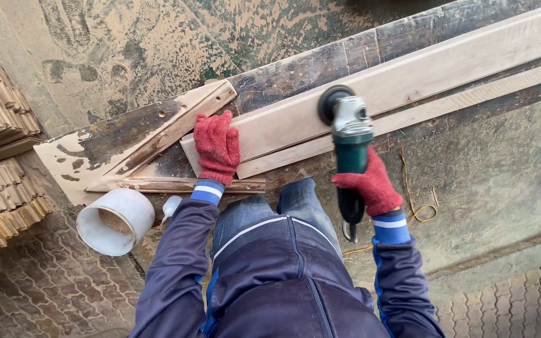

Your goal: Sanding a wooden plank using an angle grinder fitted with a sanding disc.

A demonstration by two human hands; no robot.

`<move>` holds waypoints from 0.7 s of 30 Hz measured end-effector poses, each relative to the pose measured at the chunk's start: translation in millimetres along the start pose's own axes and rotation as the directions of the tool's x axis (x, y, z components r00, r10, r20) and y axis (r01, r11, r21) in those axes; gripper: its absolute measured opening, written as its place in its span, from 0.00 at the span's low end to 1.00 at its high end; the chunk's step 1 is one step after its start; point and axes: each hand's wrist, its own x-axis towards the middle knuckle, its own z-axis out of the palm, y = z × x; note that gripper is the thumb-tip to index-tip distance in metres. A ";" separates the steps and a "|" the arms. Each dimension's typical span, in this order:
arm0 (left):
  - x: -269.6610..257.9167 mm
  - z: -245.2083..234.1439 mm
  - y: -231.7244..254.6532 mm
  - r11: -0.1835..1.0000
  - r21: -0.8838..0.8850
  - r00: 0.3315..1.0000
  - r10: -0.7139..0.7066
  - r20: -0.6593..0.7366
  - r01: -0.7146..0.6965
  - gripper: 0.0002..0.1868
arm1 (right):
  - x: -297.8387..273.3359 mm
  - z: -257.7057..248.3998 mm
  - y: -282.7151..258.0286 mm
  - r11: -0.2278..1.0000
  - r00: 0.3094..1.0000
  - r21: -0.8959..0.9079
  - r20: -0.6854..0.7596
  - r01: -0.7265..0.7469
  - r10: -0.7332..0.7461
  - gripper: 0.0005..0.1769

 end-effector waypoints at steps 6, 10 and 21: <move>-2.5 1.5 -3.3 1.000 -0.006 1.000 0.002 -0.030 -0.002 0.22 | -7.7 41.0 2.8 0.989 0.977 -0.144 0.214 0.034 -0.003 0.48; -4.7 2.6 -6.0 1.000 -0.028 0.999 0.006 -0.035 -0.007 0.23 | -11.6 35.9 -4.6 0.996 0.987 -0.090 0.161 -0.006 0.021 0.47; -3.0 -1.9 -3.1 0.997 -0.069 0.998 -0.039 -0.045 0.035 0.24 | 2.4 -6.9 -17.2 1.000 0.997 0.027 -0.074 0.008 -0.006 0.38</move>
